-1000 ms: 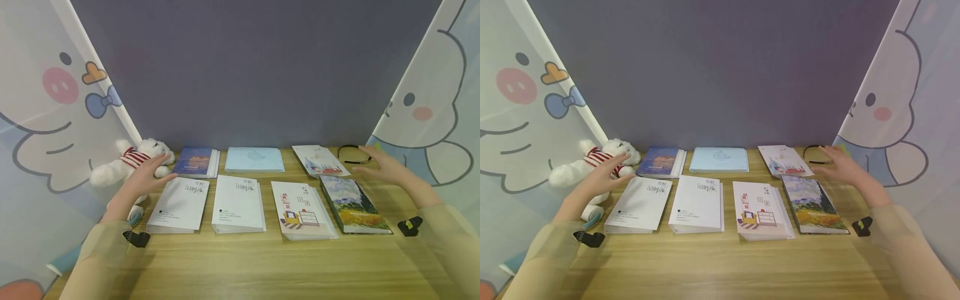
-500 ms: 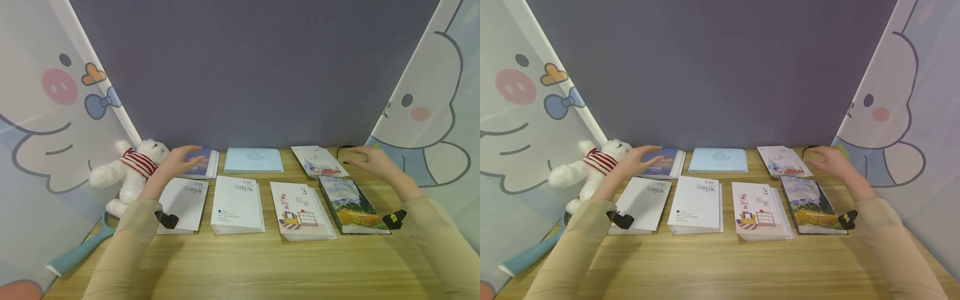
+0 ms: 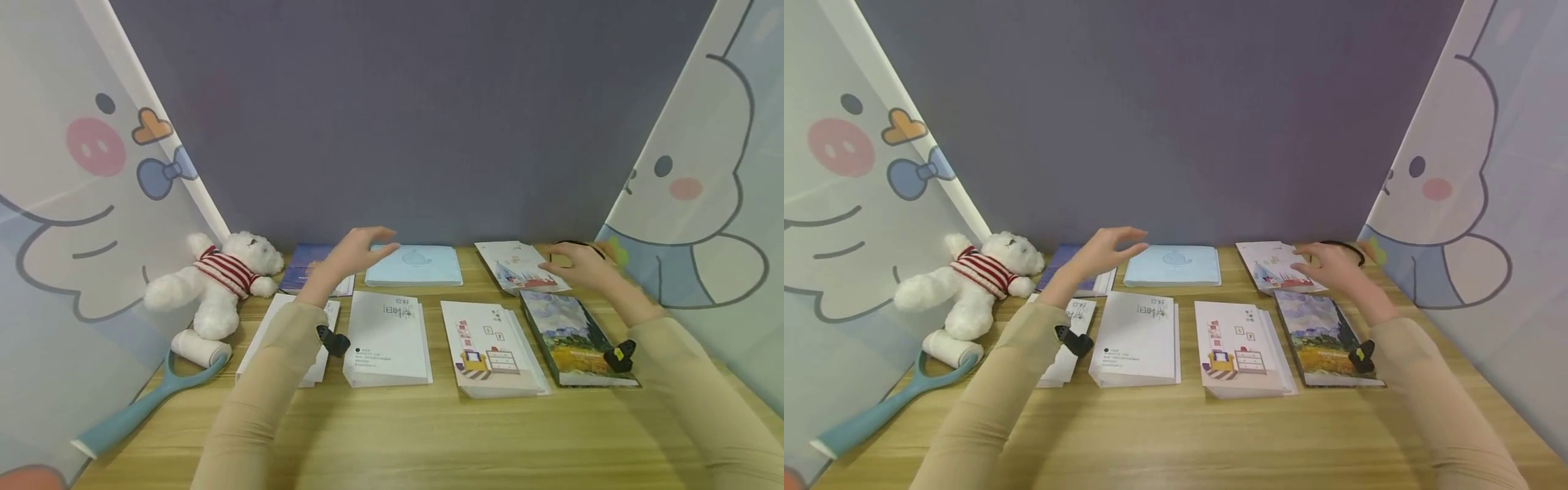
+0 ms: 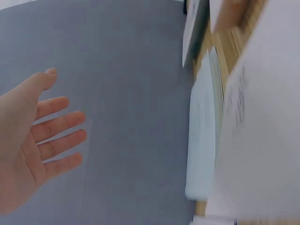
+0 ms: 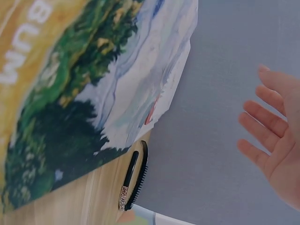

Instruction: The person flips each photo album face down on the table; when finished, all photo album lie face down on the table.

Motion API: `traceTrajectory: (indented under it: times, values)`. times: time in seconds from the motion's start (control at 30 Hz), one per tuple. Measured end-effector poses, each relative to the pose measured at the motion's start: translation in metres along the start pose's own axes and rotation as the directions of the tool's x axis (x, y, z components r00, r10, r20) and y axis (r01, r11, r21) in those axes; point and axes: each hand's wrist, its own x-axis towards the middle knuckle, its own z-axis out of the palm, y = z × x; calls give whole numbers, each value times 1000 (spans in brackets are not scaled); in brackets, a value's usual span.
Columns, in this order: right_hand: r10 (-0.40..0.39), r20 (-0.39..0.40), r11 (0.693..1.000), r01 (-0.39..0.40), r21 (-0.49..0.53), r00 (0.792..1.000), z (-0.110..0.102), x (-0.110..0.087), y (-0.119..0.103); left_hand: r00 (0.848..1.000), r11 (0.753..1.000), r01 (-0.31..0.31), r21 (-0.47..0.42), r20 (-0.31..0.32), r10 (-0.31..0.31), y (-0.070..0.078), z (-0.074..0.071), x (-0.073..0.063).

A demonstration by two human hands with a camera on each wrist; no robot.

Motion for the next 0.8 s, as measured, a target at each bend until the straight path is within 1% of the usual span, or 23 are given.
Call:
traceTrajectory:
  times: [0.1, 0.23, 0.37, 0.47, 0.57, 0.67, 0.8]
  values:
    - [1, 4, 1000, -1, -13, 1000, 5, 4, 1, 1000, 1000, -7, -22, 1, 7, 9, 10, 15]
    - [-14, -4, 1000, 13, -18, 1000, 10, 10, 3, 1000, 996, -13, -83, 16, 14, 20, 24, 33]
    - [-37, -10, 999, 37, -16, 999, 15, 14, 6, 999, 992, -28, -123, 34, 33, 30, 42, 49]
    - [-26, 7, 1000, 26, -1, 1000, 19, 16, 8, 998, 989, -36, -146, 48, 43, 35, 56, 59]
    - [10, 39, 1000, -11, 19, 999, 22, 17, 8, 997, 985, -41, -167, 63, 53, 38, 71, 68]
    - [39, 64, 998, -41, 45, 997, 25, 18, 9, 994, 980, -59, -189, 77, 74, 39, 86, 75]
    - [31, 85, 998, -36, 51, 996, 30, 20, 12, 990, 969, -62, -238, 108, 90, 40, 105, 80]
